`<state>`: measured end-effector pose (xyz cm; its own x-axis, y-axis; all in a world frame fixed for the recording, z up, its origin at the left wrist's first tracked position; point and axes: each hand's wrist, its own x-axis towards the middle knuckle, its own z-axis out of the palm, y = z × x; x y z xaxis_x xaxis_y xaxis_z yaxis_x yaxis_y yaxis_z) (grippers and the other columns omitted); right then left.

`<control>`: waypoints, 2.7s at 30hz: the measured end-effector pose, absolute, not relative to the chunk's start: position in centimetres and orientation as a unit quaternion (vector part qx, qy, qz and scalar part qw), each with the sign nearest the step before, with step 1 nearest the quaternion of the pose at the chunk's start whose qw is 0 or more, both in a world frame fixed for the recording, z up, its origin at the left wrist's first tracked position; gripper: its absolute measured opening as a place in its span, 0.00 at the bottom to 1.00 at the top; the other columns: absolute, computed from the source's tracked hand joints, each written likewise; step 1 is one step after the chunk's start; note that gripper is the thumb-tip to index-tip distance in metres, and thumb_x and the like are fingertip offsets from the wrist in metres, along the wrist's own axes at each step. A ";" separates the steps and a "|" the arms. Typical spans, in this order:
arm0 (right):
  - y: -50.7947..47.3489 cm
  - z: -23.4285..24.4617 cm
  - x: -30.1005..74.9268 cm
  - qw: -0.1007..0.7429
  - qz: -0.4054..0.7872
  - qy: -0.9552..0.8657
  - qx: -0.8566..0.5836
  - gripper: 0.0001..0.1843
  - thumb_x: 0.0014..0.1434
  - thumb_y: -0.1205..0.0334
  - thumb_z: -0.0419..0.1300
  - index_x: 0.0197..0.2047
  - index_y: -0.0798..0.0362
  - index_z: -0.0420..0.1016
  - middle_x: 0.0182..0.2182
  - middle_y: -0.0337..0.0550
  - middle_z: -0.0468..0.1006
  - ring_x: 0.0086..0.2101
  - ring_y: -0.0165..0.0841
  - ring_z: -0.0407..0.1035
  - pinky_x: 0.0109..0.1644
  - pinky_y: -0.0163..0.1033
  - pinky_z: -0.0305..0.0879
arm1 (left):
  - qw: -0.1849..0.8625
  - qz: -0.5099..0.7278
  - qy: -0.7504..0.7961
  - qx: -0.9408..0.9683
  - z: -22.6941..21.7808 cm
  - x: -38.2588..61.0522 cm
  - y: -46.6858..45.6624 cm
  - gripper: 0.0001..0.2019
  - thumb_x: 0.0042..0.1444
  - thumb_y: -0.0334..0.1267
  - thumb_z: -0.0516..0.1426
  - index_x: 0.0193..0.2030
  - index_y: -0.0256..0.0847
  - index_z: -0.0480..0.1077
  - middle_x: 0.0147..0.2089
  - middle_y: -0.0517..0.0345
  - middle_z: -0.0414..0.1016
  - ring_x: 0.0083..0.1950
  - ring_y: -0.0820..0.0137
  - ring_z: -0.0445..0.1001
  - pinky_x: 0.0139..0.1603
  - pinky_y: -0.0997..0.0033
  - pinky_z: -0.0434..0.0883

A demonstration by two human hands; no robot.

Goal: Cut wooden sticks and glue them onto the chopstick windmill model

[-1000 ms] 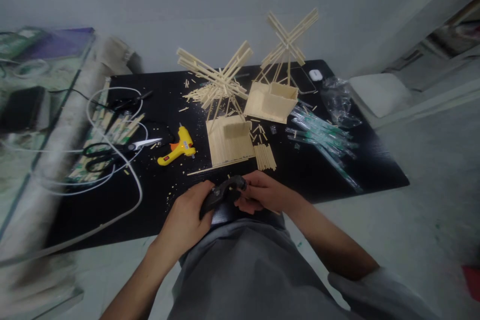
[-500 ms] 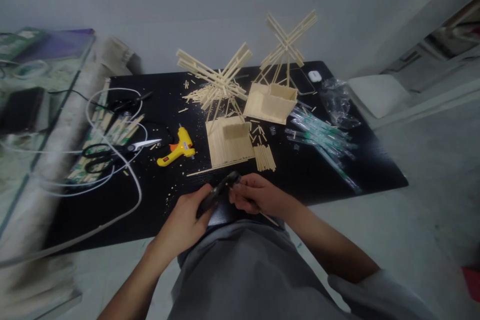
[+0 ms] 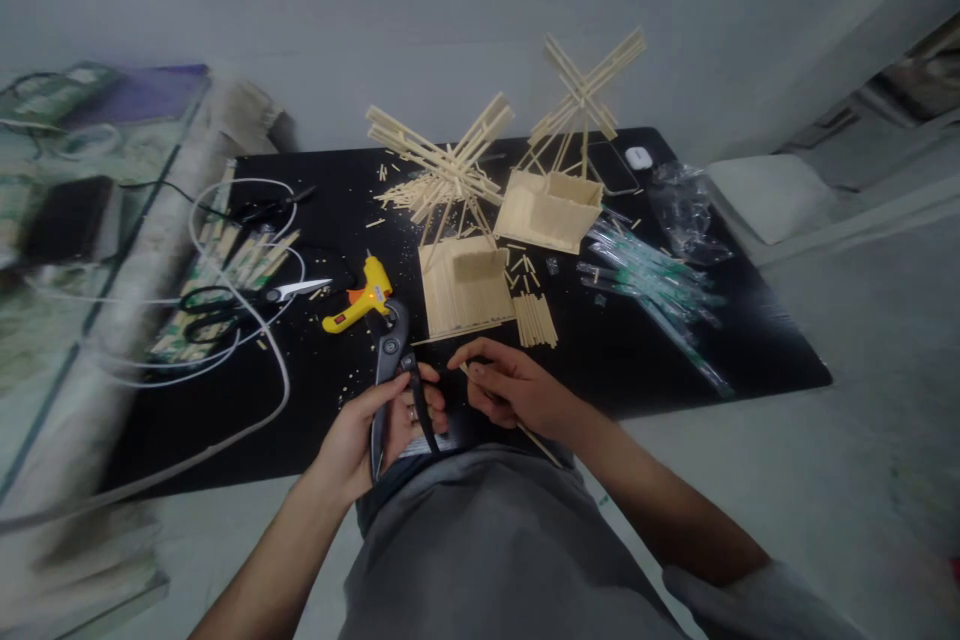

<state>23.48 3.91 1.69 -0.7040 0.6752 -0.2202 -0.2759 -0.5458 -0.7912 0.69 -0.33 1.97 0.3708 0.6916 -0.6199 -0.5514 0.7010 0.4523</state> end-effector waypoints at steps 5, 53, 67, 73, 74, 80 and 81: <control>4.3 1.1 23.7 0.302 0.835 -0.368 -0.277 0.18 0.69 0.46 0.66 0.52 0.49 0.72 0.21 0.25 0.67 0.17 0.21 0.45 0.18 0.29 0.43 | 0.819 0.399 0.403 0.087 1.2 0.8 -0.1 0.15 0.58 0.45 0.70 0.40 0.35 0.76 0.26 0.58 0.73 0.27 0.70 0.75 0.31 0.70 0.77; 2.9 -3.1 23.2 0.349 0.729 -0.459 -0.368 0.29 0.62 0.34 0.66 0.47 0.51 0.72 0.18 0.27 0.70 0.14 0.23 0.55 0.17 0.30 0.51 | 0.803 0.424 0.375 0.187 -1.2 0.9 0.0 0.27 0.56 0.52 0.73 0.31 0.42 0.58 0.20 0.76 0.48 0.17 0.84 0.44 0.15 0.84 0.50; 3.1 -3.2 23.1 0.348 0.730 -0.460 -0.366 0.29 0.61 0.34 0.67 0.48 0.52 0.72 0.19 0.27 0.71 0.14 0.23 0.55 0.17 0.30 0.51 | 0.811 0.444 0.345 0.161 -1.7 0.6 0.4 0.28 0.56 0.53 0.72 0.31 0.42 0.57 0.19 0.75 0.48 0.16 0.82 0.44 0.12 0.84 0.50; 3.0 -3.1 23.1 0.347 0.731 -0.460 -0.366 0.28 0.62 0.35 0.66 0.47 0.52 0.72 0.19 0.27 0.71 0.15 0.23 0.55 0.17 0.30 0.51 | 0.818 0.448 0.331 0.144 -1.6 0.6 0.5 0.25 0.61 0.50 0.69 0.31 0.42 0.58 0.20 0.73 0.50 0.17 0.81 0.46 0.13 0.83 0.51; 3.0 -3.1 23.1 0.346 0.731 -0.460 -0.366 0.28 0.62 0.35 0.66 0.47 0.52 0.72 0.19 0.27 0.71 0.15 0.23 0.56 0.17 0.30 0.51 | 0.819 0.449 0.330 0.141 -1.6 0.6 0.5 0.24 0.62 0.50 0.68 0.31 0.42 0.58 0.20 0.73 0.49 0.17 0.81 0.47 0.14 0.83 0.51; 3.1 -3.2 23.1 0.345 0.733 -0.460 -0.363 0.28 0.62 0.34 0.66 0.47 0.52 0.72 0.18 0.27 0.71 0.14 0.23 0.56 0.17 0.30 0.51 | 0.815 0.459 0.329 0.130 -1.5 0.8 0.5 0.19 0.66 0.48 0.65 0.34 0.40 0.63 0.22 0.69 0.55 0.20 0.78 0.57 0.20 0.80 0.61; 3.1 -3.3 23.1 0.346 0.733 -0.460 -0.362 0.28 0.61 0.34 0.66 0.47 0.52 0.72 0.18 0.27 0.71 0.14 0.23 0.56 0.17 0.30 0.51 | 0.813 0.461 0.330 0.129 -1.5 0.8 0.5 0.18 0.66 0.47 0.65 0.34 0.39 0.64 0.22 0.68 0.56 0.20 0.78 0.59 0.21 0.80 0.62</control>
<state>23.10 3.07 -3.26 -0.4980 0.8407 -0.2127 -0.1733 -0.3368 -0.9255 0.84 0.54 -1.48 0.3566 0.8353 -0.4185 -0.6650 0.5416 0.5143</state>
